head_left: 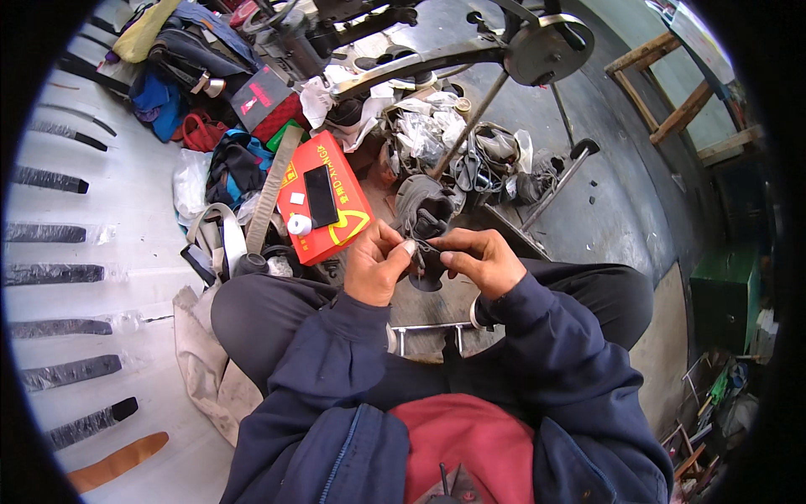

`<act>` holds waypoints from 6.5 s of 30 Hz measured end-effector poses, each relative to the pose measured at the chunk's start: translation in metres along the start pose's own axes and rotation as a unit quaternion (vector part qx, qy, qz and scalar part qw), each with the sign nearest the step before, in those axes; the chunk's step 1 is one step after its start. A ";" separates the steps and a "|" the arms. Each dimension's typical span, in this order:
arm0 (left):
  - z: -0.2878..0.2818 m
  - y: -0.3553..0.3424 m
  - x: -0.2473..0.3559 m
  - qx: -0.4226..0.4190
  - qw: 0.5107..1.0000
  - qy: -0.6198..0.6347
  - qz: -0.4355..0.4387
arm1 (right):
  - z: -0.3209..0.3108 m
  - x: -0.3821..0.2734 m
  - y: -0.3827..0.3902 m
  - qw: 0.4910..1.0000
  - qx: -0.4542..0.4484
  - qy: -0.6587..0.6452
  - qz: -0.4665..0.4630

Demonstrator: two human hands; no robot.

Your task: The person prepares a sewing machine by threading it, then sews a grey shoe using the machine. The person handles the shoe and the machine throughout the task.

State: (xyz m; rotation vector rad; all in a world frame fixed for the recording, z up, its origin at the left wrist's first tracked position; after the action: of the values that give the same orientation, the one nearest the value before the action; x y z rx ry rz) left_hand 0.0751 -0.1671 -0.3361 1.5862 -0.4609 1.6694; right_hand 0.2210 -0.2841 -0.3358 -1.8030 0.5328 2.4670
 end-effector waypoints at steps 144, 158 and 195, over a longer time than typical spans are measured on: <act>0.033 0.014 -0.042 0.128 0.888 0.421 -0.137 | 0.047 0.036 -0.017 0.977 0.184 -0.024 -0.108; 0.021 0.013 -0.049 0.142 0.899 0.392 -0.136 | 0.051 0.046 -0.021 0.977 0.193 -0.073 -0.061; 0.006 0.008 -0.049 0.089 0.972 0.192 -0.103 | 0.028 0.042 -0.033 0.997 0.046 -0.043 0.035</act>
State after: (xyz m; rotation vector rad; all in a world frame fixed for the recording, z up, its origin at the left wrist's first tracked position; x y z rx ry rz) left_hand 0.0697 -0.1905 -0.3803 1.3342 0.0516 1.8354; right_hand 0.1896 -0.2516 -0.3760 -1.6627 0.7035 2.5064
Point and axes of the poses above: each hand's wrist, its own y-axis away from the middle knuckle, its own z-axis out of the palm, x = y × z, the point moved 4 cm from there along -y, towards the middle knuckle, and after that the axes turned 7 degrees about -y, right-handed, at the moved point
